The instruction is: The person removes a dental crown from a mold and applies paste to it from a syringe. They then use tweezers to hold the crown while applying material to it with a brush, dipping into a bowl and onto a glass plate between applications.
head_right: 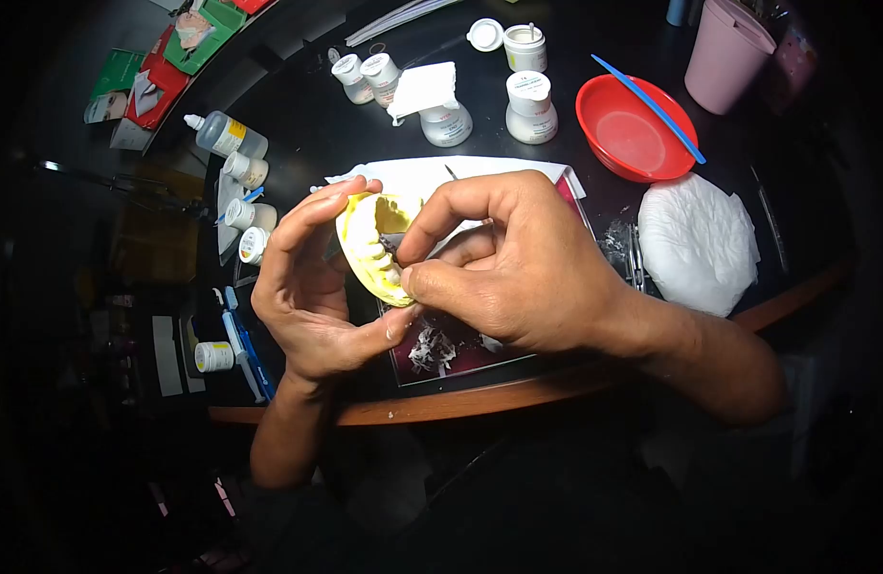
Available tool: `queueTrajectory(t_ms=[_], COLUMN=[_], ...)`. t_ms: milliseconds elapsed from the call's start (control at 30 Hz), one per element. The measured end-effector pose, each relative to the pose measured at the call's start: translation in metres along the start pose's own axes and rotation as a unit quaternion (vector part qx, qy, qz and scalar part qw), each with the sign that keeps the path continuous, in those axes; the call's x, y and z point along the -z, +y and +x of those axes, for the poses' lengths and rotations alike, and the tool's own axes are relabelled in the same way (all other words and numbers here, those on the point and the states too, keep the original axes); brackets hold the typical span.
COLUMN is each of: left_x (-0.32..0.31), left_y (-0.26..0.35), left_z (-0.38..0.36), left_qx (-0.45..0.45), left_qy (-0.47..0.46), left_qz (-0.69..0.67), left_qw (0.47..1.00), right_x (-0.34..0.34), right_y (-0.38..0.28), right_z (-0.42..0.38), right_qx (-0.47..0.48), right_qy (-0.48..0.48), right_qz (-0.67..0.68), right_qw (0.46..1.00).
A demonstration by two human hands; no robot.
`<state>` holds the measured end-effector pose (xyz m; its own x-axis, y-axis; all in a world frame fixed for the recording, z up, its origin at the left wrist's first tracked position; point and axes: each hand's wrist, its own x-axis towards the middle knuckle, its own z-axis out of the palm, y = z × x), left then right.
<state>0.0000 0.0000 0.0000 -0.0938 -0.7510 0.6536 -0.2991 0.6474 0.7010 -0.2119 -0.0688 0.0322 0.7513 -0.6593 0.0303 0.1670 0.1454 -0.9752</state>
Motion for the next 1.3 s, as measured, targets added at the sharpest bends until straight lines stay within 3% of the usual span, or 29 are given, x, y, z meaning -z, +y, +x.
queueTrajectory(t_ms=[167, 767, 1067, 1200, 1300], left_x=[-0.006, -0.006, -0.005, -0.005, -0.005], left_y=[0.001, 0.0, 0.001, 0.006, 0.004], left_z=[0.002, 0.002, 0.003, 0.003, 0.003], left_qx=[-0.003, -0.013, -0.016, 0.095, 0.158], left_qy=[0.044, 0.038, 0.045, 0.058, 0.047], left_qz=[-0.029, -0.01, -0.027, -0.069, -0.125], left_qw=[0.999, 0.999, 0.998, 0.991, 0.979], right_x=[-0.002, 0.001, -0.001, 0.007, 0.013], right_y=[0.003, 0.005, -0.002, -0.003, -0.017], right_z=[0.0, 0.0, -0.002, 0.0, 0.0], right_qx=[0.018, 0.02, 0.002, 0.112, 0.104], right_qy=[0.002, 0.001, 0.026, 0.082, 0.11], right_qz=[0.013, -0.055, -0.008, -0.142, -0.148], right_qw=[1.0, 0.998, 1.0, 0.98, 0.977])
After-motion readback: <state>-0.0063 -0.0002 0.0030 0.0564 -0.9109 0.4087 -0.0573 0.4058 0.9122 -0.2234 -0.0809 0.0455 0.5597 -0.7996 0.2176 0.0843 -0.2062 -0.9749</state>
